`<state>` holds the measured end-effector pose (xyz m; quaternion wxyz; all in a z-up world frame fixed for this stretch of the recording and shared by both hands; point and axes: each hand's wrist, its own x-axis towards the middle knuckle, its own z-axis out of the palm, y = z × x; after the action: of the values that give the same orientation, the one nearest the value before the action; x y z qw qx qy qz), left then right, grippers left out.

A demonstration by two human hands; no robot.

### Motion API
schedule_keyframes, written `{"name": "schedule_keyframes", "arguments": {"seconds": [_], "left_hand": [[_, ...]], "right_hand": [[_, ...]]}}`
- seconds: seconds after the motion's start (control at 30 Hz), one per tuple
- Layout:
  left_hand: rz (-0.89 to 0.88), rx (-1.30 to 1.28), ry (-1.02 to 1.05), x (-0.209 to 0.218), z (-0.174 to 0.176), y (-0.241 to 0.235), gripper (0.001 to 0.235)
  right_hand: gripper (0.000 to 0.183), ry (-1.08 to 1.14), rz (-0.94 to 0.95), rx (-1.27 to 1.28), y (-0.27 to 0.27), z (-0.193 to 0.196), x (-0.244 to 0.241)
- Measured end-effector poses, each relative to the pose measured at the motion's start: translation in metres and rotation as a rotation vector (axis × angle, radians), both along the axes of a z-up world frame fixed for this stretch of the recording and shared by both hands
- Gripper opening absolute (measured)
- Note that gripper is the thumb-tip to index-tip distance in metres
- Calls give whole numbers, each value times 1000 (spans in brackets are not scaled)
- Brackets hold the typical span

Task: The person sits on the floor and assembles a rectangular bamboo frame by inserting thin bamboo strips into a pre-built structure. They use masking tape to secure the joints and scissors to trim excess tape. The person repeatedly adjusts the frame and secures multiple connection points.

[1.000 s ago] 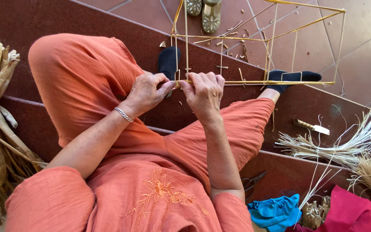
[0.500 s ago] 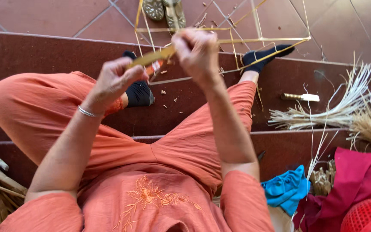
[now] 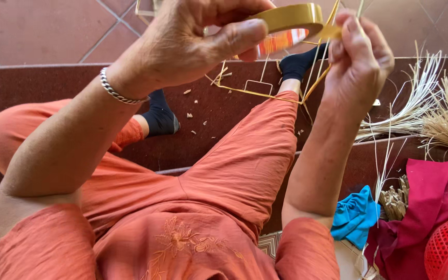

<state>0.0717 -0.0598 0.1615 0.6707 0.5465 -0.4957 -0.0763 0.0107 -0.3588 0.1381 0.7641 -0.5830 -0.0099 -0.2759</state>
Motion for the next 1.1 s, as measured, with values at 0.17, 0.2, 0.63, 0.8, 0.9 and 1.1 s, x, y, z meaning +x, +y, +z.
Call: {"name": "schedule_keyframes", "arguments": {"seconds": [0.17, 0.2, 0.63, 0.8, 0.9, 1.1], "left_hand": [[-6, 89, 238, -4, 30, -30, 32], [-10, 90, 237, -5, 36, -33, 32], [38, 140, 393, -15, 27, -24, 27], [-34, 279, 513, -18, 1, -39, 28], [-53, 342, 451, -19, -5, -48, 27], [-35, 457, 341, 3, 10, -55, 25]], "right_hand": [[4, -23, -112, 159, -1, -3, -33], [5, -20, -113, 184, 0, -4, -35], [16, 74, 135, 538, 19, -57, -36], [28, 22, 151, 483, 1, -90, -51], [26, 60, 35, 265, -9, -99, -65], [19, 114, -100, 91, -17, -96, -71]]}}
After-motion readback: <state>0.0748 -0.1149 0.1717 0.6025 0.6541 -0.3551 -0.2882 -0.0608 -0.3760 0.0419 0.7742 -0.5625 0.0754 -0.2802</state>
